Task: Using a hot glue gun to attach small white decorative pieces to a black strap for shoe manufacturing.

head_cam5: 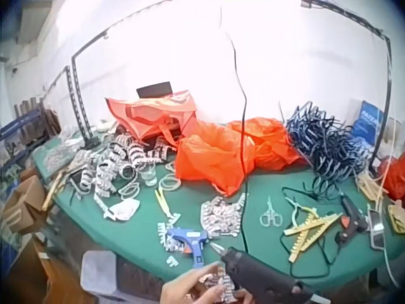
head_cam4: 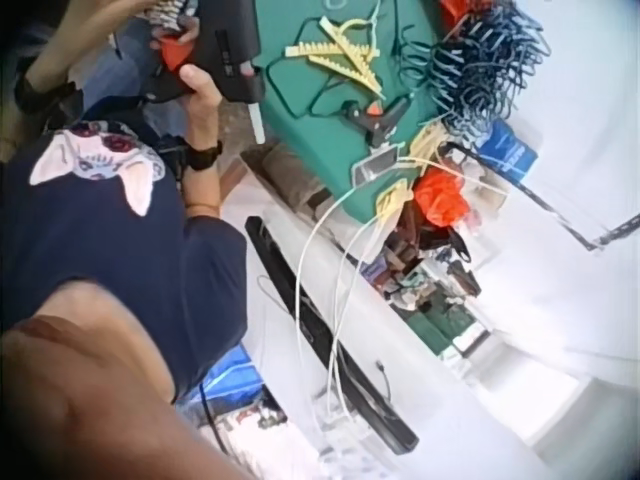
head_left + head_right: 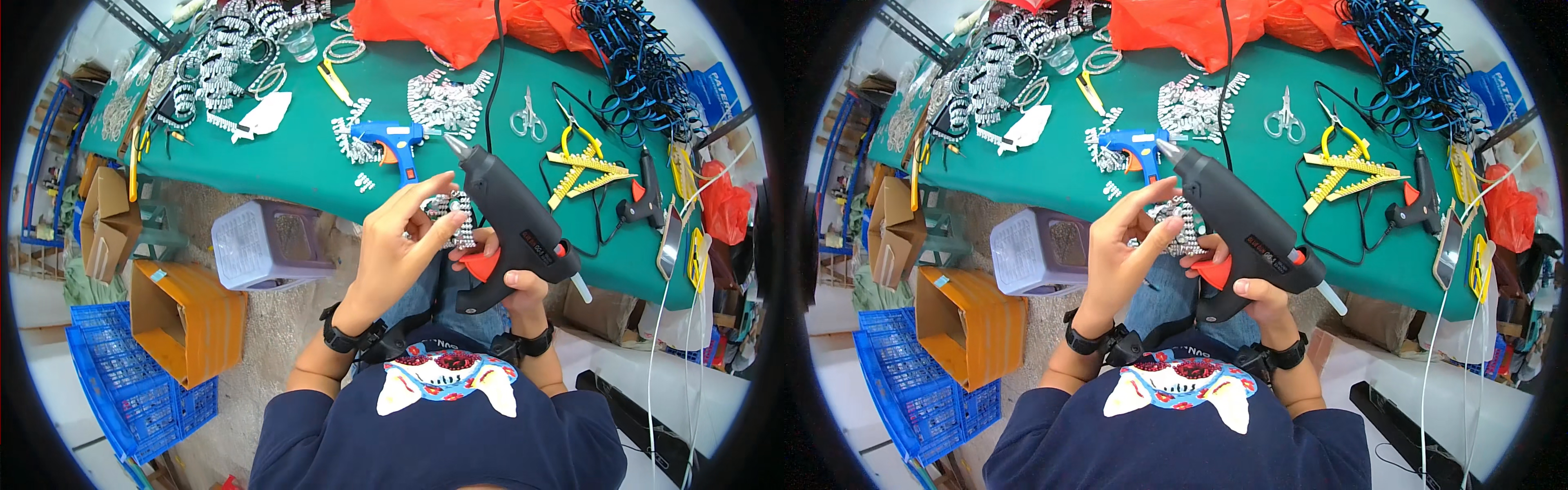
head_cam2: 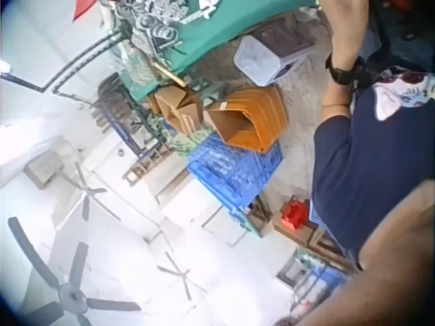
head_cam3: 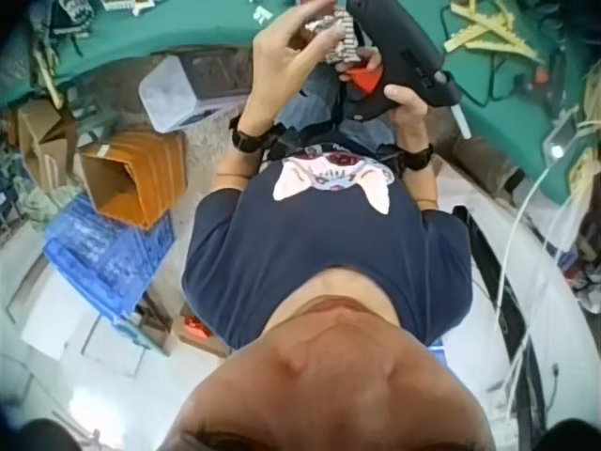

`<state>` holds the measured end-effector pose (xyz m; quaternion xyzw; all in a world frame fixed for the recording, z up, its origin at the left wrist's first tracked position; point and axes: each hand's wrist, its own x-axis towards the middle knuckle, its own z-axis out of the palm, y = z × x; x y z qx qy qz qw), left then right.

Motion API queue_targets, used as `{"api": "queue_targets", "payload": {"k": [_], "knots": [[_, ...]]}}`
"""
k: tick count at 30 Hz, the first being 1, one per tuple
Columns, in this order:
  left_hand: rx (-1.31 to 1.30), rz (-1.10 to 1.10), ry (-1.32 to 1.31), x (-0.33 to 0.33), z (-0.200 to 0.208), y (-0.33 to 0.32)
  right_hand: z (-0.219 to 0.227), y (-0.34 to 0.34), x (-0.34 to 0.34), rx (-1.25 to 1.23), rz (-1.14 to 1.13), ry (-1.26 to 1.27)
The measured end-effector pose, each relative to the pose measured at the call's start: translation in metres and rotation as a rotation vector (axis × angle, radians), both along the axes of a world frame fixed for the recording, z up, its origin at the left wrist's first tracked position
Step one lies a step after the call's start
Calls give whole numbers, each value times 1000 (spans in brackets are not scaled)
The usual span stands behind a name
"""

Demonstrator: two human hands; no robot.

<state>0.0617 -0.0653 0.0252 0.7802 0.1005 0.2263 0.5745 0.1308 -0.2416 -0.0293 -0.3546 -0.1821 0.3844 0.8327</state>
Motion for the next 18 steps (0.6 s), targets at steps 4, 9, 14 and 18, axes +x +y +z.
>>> {"api": "queue_targets", "payload": {"k": [4,9,14,18], "knots": [[-326,-95,91,2,-7,5,2,2,2,-9,15,-12],[-500,-100,122,5,-3,5,3,7,4,-94,-31,1],[-589,-109,13,8,-18,4,1,7,12,-19,28,-23],[-631,-135,-24,11,-24,2,19,-15,19,-156,-35,-77]]}}
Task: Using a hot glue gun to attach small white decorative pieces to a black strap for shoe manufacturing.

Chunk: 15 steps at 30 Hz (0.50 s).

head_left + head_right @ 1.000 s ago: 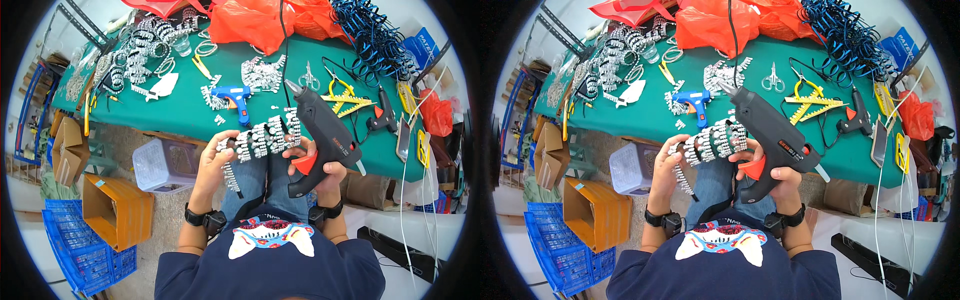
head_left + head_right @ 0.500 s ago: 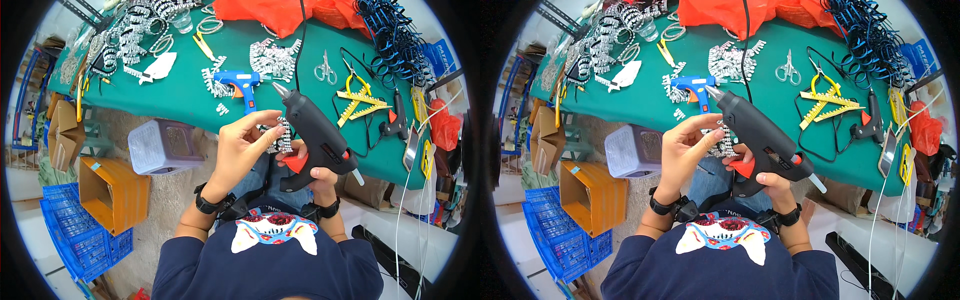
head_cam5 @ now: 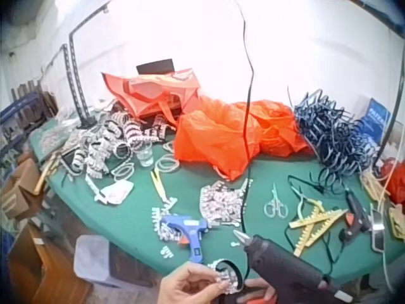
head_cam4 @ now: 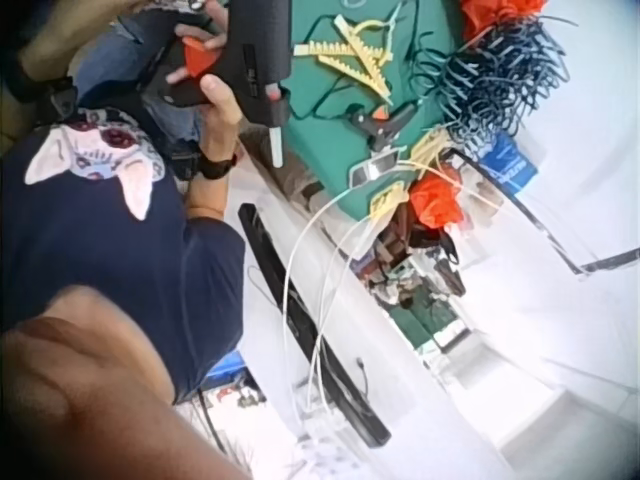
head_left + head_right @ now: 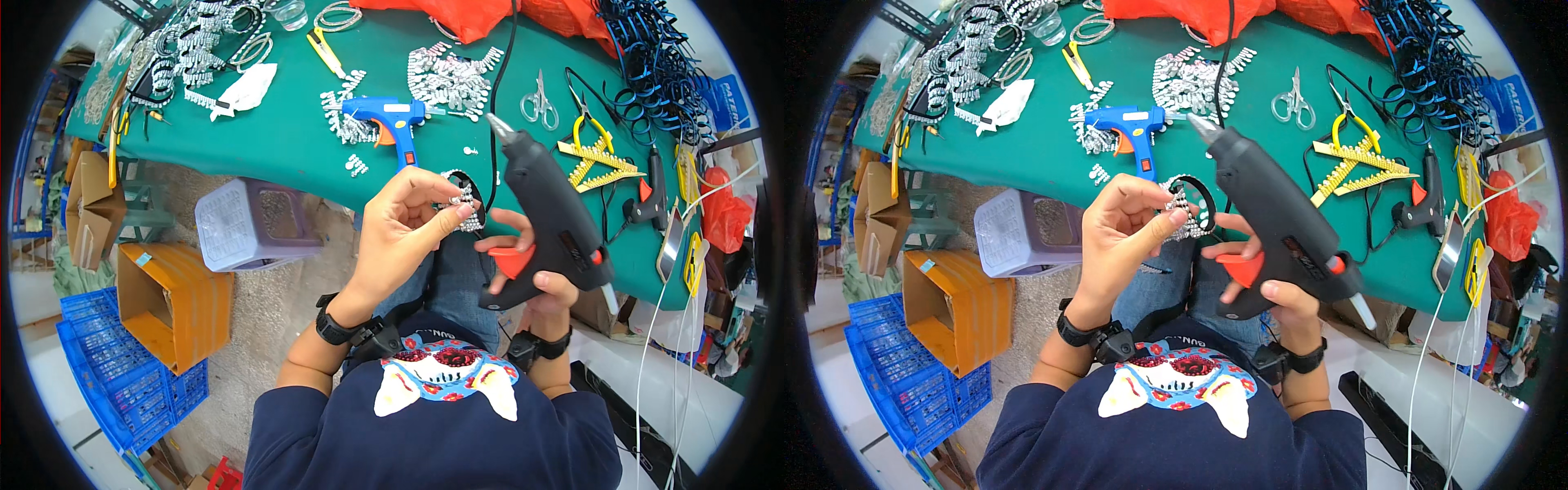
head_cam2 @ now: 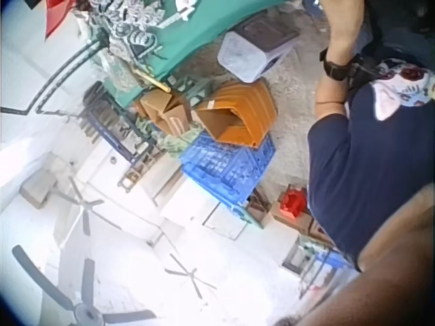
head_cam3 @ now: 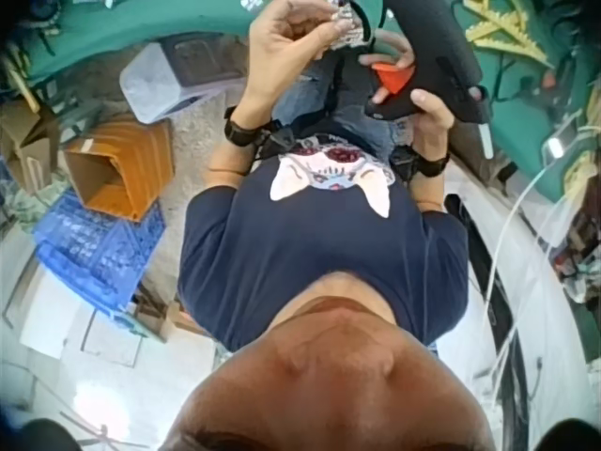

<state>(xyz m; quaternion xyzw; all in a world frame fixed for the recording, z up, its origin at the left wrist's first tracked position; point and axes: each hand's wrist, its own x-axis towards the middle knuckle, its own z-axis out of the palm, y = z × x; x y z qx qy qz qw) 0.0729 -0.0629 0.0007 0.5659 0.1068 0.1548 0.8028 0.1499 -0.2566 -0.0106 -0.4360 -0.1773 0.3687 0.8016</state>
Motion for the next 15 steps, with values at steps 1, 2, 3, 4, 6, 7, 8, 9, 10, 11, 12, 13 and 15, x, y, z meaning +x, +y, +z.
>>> {"api": "queue_targets", "payload": {"k": [1,2,3,4,6,7,8,9,10,11,12,13,15], "knots": [[-6,-3,0,2,0,-2,6,-5,0,-18,-27,-19],[6,24,4,3,0,-4,9,-15,2,-45,-28,-66],[18,54,8,4,-1,-5,11,-25,3,-71,-26,-113],[12,53,8,4,-3,-6,15,-32,5,-77,-27,-113],[54,80,-9,6,-7,-6,25,-43,7,-135,2,-287],[45,79,-9,7,-11,-7,31,-48,6,-144,2,-288],[70,72,-29,7,-15,-8,37,-53,3,-221,-3,-296],[97,65,-48,6,-18,-9,41,-57,2,-296,-9,-303],[91,67,-48,6,-18,-10,43,-59,4,-295,22,-358],[139,86,-88,6,-19,-11,45,-58,4,-299,26,-358],[189,107,-128,5,-19,-11,48,-56,3,-323,35,-377],[186,114,-127,5,-20,-9,50,-54,3,-345,47,-397],[405,189,-300,3,-20,-3,53,-54,2,-371,44,-353]]}}
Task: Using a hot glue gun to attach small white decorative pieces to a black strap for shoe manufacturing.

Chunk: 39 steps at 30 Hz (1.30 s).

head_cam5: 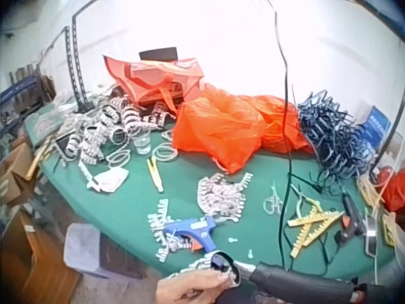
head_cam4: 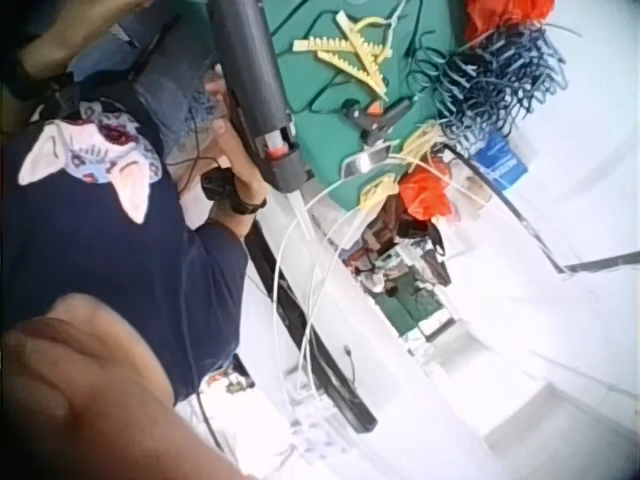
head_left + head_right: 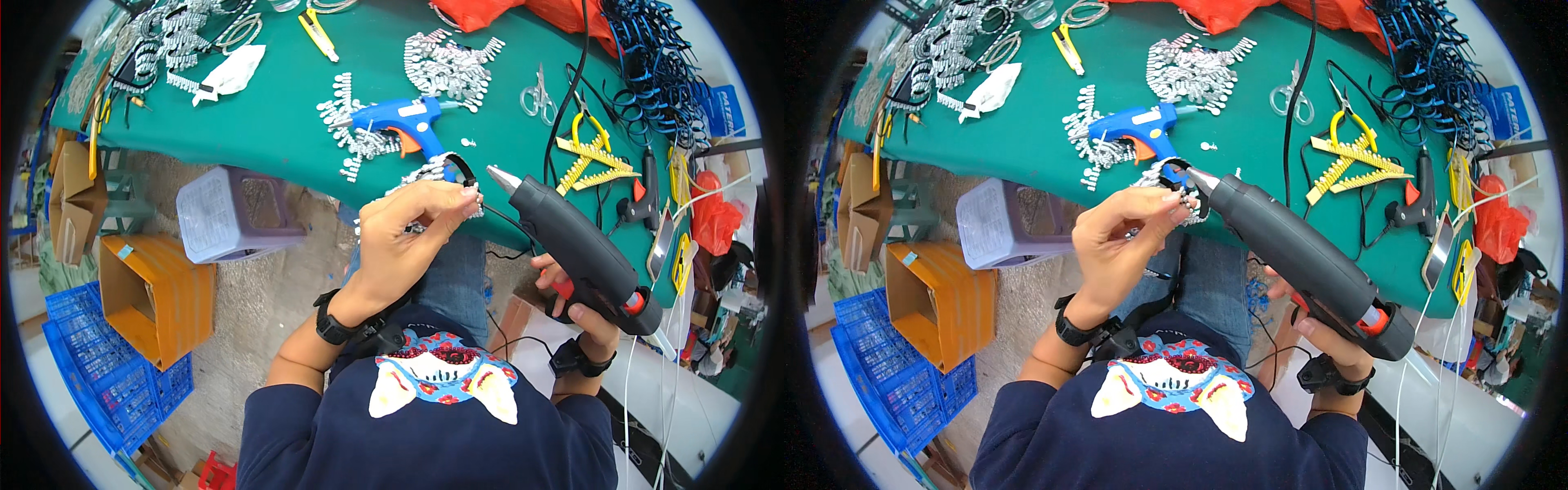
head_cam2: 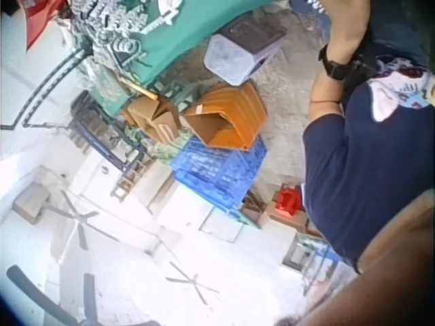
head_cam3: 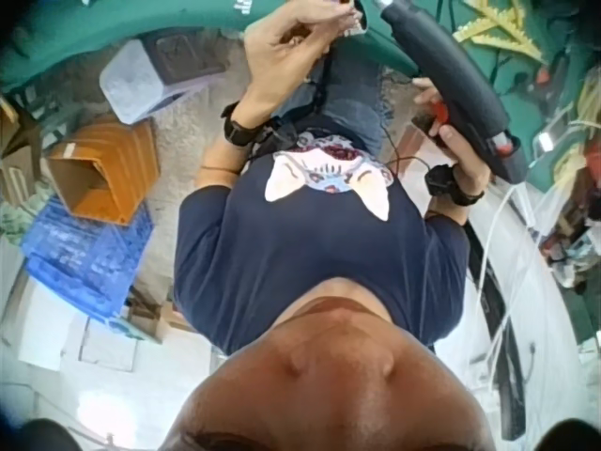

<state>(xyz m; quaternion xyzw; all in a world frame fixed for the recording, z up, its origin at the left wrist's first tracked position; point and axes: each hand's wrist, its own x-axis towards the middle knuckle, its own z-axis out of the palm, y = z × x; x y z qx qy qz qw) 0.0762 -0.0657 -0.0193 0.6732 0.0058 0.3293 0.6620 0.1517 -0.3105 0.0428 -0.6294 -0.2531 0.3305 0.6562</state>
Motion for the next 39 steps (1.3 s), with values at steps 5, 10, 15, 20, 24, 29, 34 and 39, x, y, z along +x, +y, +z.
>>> {"api": "queue_targets", "payload": {"k": [5,10,15,20,24,29,34,39], "knots": [[-371,-24,-61,-43,33,25,-6,3,3,78,-8,91],[-303,90,-187,-108,61,88,-9,21,8,3,-38,51],[-210,416,-191,-143,70,115,-26,97,10,229,159,212],[-208,605,-29,-136,66,106,-64,193,16,364,289,455],[-256,533,-52,-149,57,109,-64,212,34,241,106,248],[-203,493,-8,-141,52,103,-76,209,87,283,-262,80],[35,401,-13,-96,49,82,-37,167,71,525,-43,233],[370,158,70,-26,26,65,-9,91,34,272,5,138]]}}
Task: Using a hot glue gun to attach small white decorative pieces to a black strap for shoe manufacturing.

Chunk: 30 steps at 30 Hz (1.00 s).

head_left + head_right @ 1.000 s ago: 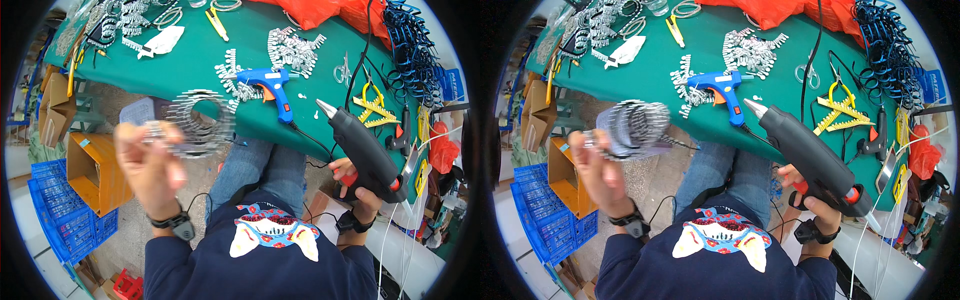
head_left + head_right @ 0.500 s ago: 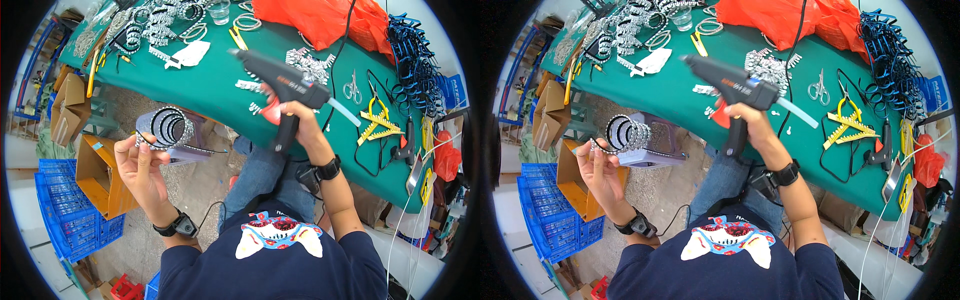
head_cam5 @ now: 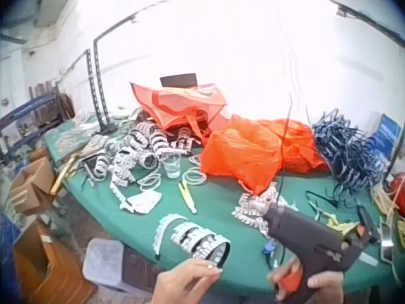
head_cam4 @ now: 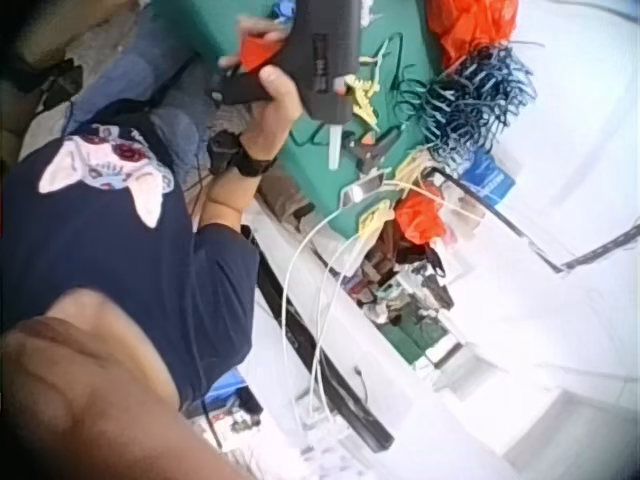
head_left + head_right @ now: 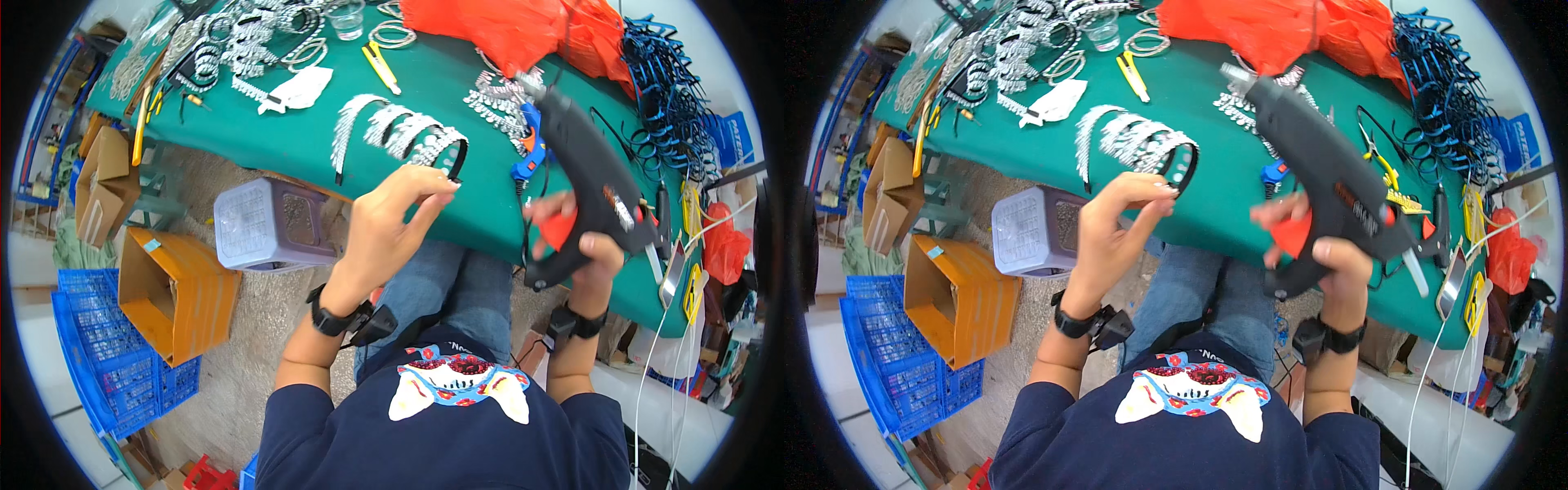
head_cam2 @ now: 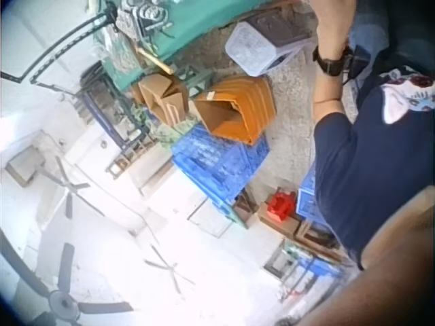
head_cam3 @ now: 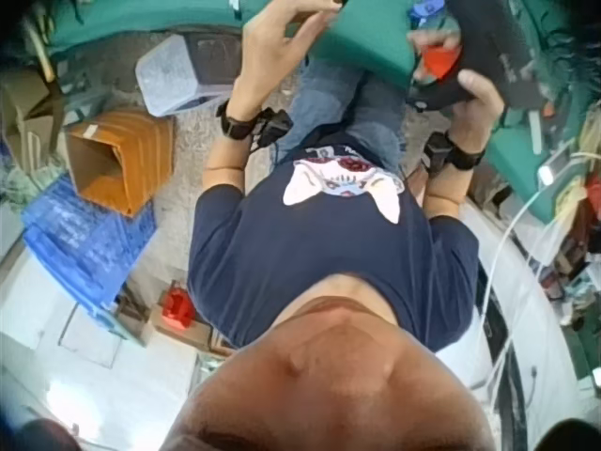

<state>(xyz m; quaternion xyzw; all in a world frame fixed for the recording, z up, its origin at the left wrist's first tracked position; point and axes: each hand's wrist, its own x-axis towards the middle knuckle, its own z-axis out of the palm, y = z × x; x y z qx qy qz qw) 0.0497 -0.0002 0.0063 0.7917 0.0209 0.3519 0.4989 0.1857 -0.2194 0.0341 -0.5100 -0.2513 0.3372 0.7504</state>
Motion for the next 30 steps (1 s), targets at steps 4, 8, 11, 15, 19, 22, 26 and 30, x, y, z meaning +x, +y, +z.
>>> {"api": "queue_targets", "payload": {"k": [4,8,11,15,19,22,26,30], "knots": [[-68,-54,55,28,-26,-15,-7,-42,-18,-99,101,-90],[-81,-89,142,38,-39,-16,-25,-61,-31,-193,49,-86],[-39,-78,135,46,-44,-20,-39,-65,-33,-260,1,-96],[-68,-30,99,51,-45,-24,-45,-66,-31,-301,-27,-19],[-15,-18,92,52,-45,-25,-48,-62,-29,-211,-30,-22],[7,-18,93,51,-42,-26,-48,-64,-27,-301,-32,-10],[47,-7,63,52,-48,-28,-52,-66,-25,-261,-25,-34],[69,14,86,52,-45,-30,-41,-63,-27,-313,-80,-10]]}}
